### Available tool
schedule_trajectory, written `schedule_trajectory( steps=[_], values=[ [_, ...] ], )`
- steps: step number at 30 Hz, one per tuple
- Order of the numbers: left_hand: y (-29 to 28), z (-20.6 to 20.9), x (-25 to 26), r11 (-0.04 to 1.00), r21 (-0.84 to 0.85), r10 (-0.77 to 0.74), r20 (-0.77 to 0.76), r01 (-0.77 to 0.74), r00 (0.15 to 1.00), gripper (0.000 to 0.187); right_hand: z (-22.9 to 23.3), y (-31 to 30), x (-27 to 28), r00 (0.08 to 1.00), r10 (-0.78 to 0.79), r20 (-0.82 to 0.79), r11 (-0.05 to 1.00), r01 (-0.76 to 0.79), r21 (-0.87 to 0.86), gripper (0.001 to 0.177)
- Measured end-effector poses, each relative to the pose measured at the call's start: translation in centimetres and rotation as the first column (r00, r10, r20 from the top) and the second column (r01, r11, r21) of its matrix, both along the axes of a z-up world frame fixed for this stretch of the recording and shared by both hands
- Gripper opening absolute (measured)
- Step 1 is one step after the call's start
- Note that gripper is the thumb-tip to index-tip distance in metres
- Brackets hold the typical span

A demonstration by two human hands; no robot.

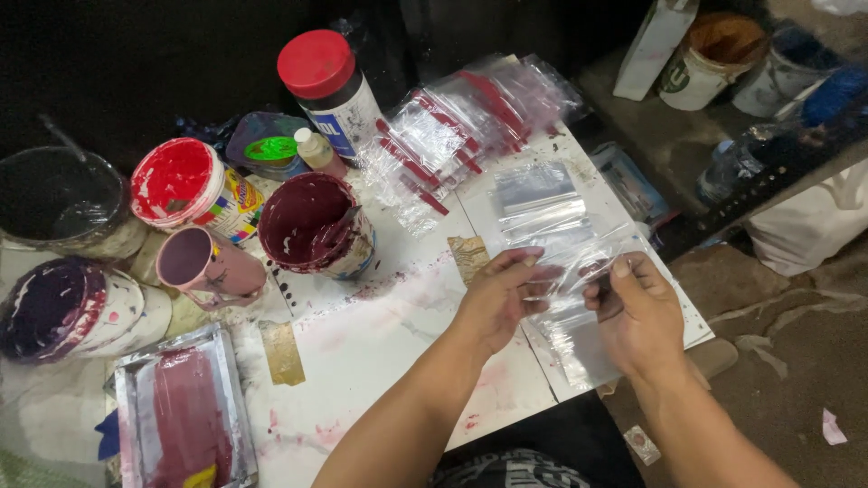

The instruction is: The person spreads red ink evenly across a screen printing frame using a squeegee. They then press a clear plastic sheet onto the inked screen to transfer the ink.

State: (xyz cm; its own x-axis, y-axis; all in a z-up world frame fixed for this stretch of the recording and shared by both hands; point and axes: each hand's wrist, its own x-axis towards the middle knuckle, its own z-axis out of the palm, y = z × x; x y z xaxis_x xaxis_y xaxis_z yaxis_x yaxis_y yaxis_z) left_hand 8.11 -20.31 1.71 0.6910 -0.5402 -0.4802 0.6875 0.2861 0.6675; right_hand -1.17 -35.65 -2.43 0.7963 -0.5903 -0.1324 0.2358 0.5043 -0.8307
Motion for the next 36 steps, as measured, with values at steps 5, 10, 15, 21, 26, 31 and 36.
schedule_trajectory(
  steps=[5,10,15,21,26,31,36],
  values=[
    [-1.2,-0.9,0.5,0.975,-0.219,0.034,-0.054,-0.045,0.998,0.020,-0.2,0.7,-1.5,0.999,-0.009,-0.033,0.999,0.007,-0.046,0.013],
    [-2.0,0.3,2.8,0.956,-0.289,0.046,-0.049,-0.058,0.998,0.017,-1.5,0.3,-3.4,0.991,0.033,-0.132,0.997,-0.022,0.079,0.010],
    [-1.8,3.6,4.5,0.963,-0.192,0.183,-0.036,-0.187,0.982,0.027,-2.7,-0.7,-4.8,0.985,0.036,-0.170,0.997,-0.023,0.073,0.008],
    [-1.1,3.6,6.3,0.930,-0.243,0.293,0.032,-0.276,0.956,0.019,-3.1,-1.6,-5.6,0.997,0.029,-0.073,0.997,-0.024,0.075,0.008],
    [0.4,2.6,7.4,0.917,-0.185,0.365,0.029,-0.354,0.930,0.021,-4.7,-2.9,-6.0,1.000,-0.029,0.008,1.000,0.029,-0.011,0.010],
    [1.3,0.6,7.9,0.896,-0.062,0.442,0.040,-0.439,0.896,0.039,-3.3,-3.5,-6.1,0.997,-0.035,0.072,0.995,0.042,-0.095,0.007],
    [1.1,-0.2,8.0,0.911,-0.049,0.412,0.054,-0.410,0.909,0.029,-4.2,-4.6,-7.2,0.995,-0.015,0.097,0.999,0.019,-0.048,0.010]
  ],
)
